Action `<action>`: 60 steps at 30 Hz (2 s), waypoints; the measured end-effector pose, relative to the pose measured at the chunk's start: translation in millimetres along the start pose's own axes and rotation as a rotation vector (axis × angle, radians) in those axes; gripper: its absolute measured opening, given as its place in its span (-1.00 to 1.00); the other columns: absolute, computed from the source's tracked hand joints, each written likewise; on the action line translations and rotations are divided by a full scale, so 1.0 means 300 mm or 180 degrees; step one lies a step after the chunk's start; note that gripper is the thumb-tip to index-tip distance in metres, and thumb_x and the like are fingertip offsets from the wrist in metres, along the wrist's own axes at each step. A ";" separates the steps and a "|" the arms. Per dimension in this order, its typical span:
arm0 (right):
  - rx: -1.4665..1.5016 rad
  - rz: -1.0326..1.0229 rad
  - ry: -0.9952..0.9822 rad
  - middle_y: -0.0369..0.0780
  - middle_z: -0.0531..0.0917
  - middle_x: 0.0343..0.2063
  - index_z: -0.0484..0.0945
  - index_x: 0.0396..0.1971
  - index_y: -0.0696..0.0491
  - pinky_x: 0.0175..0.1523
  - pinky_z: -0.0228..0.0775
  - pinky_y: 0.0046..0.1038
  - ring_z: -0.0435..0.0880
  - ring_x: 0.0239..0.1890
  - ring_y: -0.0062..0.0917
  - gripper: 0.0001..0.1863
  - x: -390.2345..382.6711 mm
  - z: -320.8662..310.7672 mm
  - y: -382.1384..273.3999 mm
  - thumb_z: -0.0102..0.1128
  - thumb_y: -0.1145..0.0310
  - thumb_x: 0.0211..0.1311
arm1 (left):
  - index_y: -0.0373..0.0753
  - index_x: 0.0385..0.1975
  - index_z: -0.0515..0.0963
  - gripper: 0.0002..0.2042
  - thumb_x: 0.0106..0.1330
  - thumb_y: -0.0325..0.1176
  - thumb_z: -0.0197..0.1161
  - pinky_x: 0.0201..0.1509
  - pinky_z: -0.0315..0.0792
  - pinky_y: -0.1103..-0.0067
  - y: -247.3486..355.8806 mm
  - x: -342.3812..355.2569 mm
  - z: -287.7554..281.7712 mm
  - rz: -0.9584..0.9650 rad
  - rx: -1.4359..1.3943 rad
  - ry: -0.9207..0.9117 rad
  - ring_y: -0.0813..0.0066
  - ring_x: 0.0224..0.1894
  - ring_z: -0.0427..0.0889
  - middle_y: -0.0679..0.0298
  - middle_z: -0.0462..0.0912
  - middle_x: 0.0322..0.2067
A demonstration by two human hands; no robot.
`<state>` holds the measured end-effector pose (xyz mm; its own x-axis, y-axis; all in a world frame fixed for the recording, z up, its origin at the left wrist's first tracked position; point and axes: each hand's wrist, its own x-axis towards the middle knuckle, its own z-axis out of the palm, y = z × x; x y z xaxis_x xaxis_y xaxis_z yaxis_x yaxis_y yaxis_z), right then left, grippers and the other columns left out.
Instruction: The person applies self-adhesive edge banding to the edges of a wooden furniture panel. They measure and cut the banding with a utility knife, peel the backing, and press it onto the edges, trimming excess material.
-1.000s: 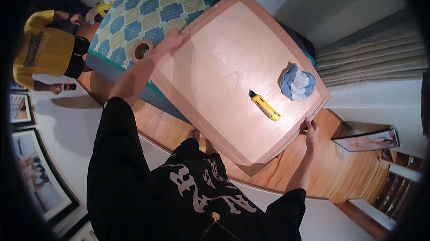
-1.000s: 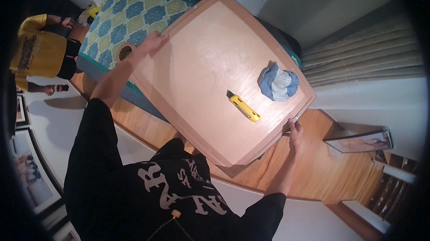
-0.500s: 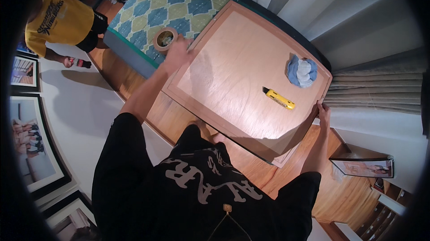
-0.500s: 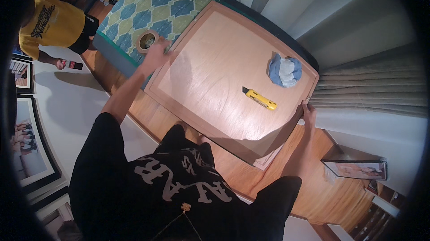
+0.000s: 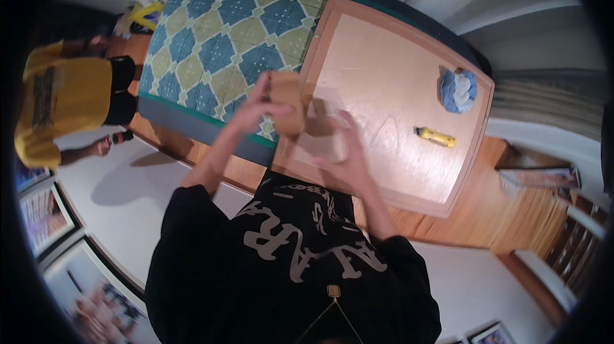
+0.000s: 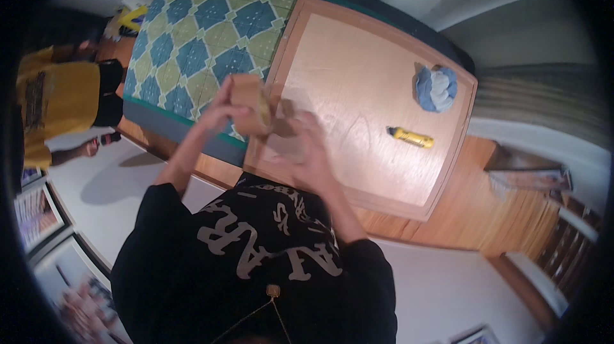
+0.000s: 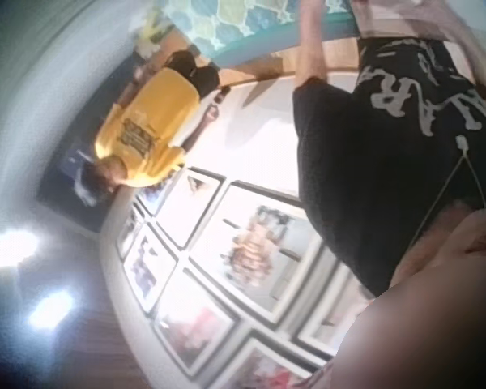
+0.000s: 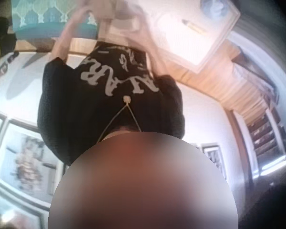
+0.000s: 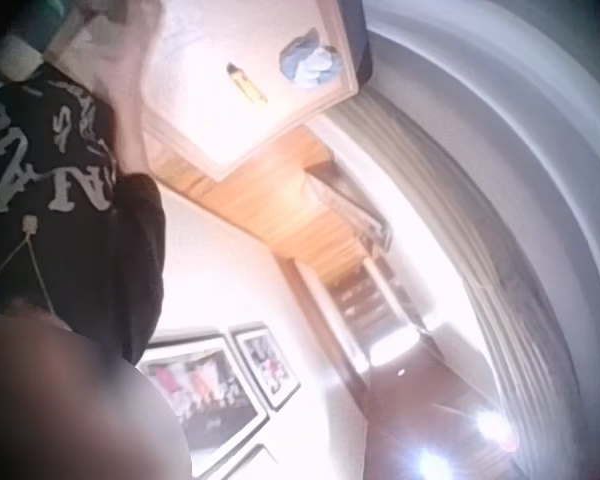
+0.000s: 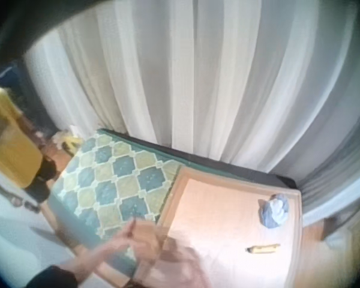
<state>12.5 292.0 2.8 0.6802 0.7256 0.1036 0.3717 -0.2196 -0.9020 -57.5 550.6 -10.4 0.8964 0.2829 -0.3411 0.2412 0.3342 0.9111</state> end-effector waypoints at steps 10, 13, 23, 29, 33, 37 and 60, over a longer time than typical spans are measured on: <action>0.0352 0.1117 0.0115 -0.11 0.68 -0.22 0.59 -0.12 0.15 0.22 0.27 -0.23 0.59 -0.02 -0.19 -0.53 0.040 0.314 -0.172 0.50 0.22 0.02 | -0.25 -0.38 0.69 -0.92 0.19 -0.41 0.42 -0.22 0.50 0.59 0.058 0.134 -0.105 -0.0261 0.1228 -0.0958 0.50 -0.33 0.67 0.30 0.70 -0.40; -0.0103 0.1420 0.0238 -0.13 0.69 -0.33 0.59 -0.24 0.17 0.12 0.33 -0.25 0.65 -0.15 -0.29 -0.56 0.066 0.322 -0.216 0.47 0.12 0.07 | -0.28 -0.44 0.70 -0.91 0.19 -0.41 0.41 -0.31 0.50 0.61 0.131 0.161 -0.099 0.1260 0.2009 -0.0976 0.48 -0.42 0.67 0.22 0.70 -0.48; 0.1808 0.2352 0.1413 -0.21 0.67 -0.36 0.53 -0.20 0.30 -0.33 0.47 -0.59 0.61 -0.39 -0.67 -0.58 0.276 0.374 -0.174 0.42 0.23 0.20 | -0.17 -0.36 0.71 -0.84 0.12 -0.28 0.44 -0.23 0.49 0.49 -0.036 0.603 -0.110 0.2491 0.2927 -0.0162 0.32 -0.29 0.55 0.29 0.60 -0.35; 0.2030 0.2617 0.1477 -0.27 0.65 -0.35 0.50 -0.14 0.23 -0.25 0.46 -0.60 0.58 -0.36 -0.69 -0.61 0.309 0.351 -0.124 0.42 0.30 0.20 | -0.08 -0.37 0.69 -0.79 0.07 -0.15 0.45 0.00 0.38 0.38 -0.063 0.648 -0.119 0.2815 0.3327 -0.0248 0.23 -0.07 0.44 0.30 0.50 -0.12; 0.2090 0.2647 0.1445 -0.21 0.66 -0.31 0.51 -0.15 0.27 -0.21 0.48 -0.59 0.61 -0.30 -0.65 -0.57 0.324 0.335 -0.136 0.44 0.26 0.19 | -0.10 -0.39 0.67 -0.82 0.09 -0.19 0.44 0.06 0.30 0.35 -0.064 0.680 -0.127 0.2801 0.3184 -0.0695 0.22 -0.06 0.43 0.28 0.48 -0.14; 0.2007 0.2691 0.1366 -0.21 0.66 -0.33 0.50 -0.16 0.25 -0.22 0.49 -0.58 0.62 -0.31 -0.64 -0.55 0.323 0.324 -0.139 0.45 0.22 0.17 | -0.13 -0.40 0.64 -0.87 0.14 -0.26 0.39 0.06 0.27 0.33 -0.051 0.679 -0.111 0.2599 0.3002 -0.0722 0.18 -0.03 0.41 0.24 0.45 -0.15; 0.1857 0.2722 0.1447 -0.22 0.66 -0.42 0.54 -0.24 0.28 -0.28 0.47 -0.58 0.61 -0.37 -0.64 -0.56 0.365 0.314 -0.116 0.48 0.22 0.13 | 0.00 0.06 0.54 -0.53 0.19 0.04 0.32 0.14 0.18 0.28 -0.041 0.833 -0.137 0.2761 0.3580 -0.0283 0.17 0.05 0.38 0.21 0.45 0.00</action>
<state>14.5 440.7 6.2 0.7808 0.1525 -0.6059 -0.5966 -0.1058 -0.7955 148.2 654.2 -116.5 0.9204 -0.0451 0.3884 -0.2634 -0.8057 0.5306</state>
